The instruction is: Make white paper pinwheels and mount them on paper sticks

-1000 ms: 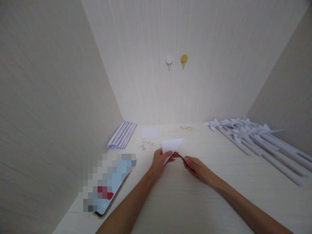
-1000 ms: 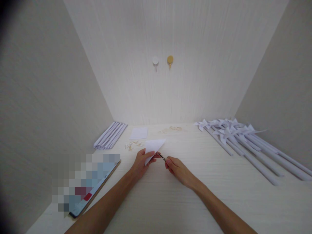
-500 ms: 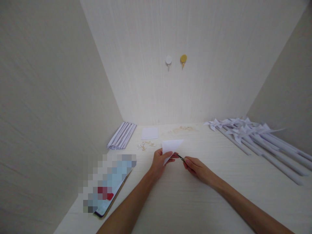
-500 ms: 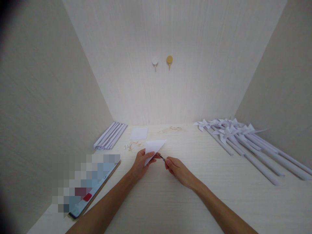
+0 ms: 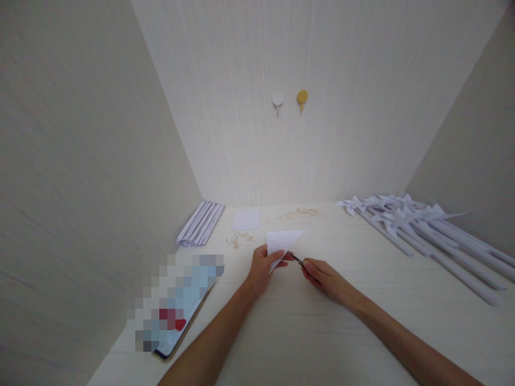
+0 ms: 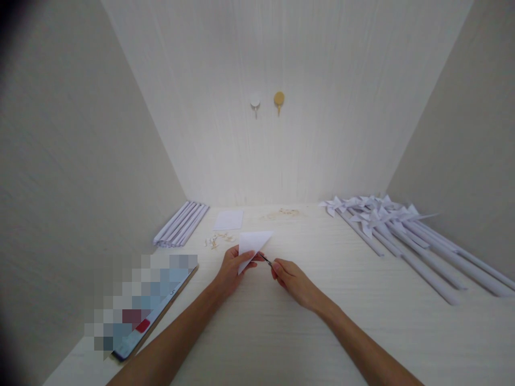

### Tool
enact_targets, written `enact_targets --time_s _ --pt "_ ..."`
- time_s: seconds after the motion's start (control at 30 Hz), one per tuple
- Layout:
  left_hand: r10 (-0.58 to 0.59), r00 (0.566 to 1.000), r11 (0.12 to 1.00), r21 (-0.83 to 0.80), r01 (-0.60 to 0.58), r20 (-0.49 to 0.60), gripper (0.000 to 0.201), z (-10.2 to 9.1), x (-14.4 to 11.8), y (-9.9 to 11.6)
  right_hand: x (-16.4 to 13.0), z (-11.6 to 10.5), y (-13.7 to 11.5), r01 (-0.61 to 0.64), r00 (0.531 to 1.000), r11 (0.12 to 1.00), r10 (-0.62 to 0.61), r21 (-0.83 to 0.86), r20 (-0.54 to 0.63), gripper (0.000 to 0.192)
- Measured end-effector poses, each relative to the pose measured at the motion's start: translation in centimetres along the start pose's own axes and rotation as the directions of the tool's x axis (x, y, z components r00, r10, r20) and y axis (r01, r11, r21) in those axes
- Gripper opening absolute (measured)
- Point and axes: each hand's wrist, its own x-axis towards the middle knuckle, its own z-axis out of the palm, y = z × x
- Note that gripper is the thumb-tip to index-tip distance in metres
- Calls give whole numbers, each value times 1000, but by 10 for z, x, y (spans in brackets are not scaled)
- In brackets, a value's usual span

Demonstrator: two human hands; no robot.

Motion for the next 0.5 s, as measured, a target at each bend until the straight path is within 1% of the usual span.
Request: enact_targets --time_s 0.13,0.5 --pt "9 1000 1000 -5 -9 10 14 0 0 0 1 0 1 10 1000 999 -10 -39 0 41" --pt "3 1000 1000 -21 -2 12 14 0 0 -1 2 0 1 43 999 996 -44 -73 -19 41"
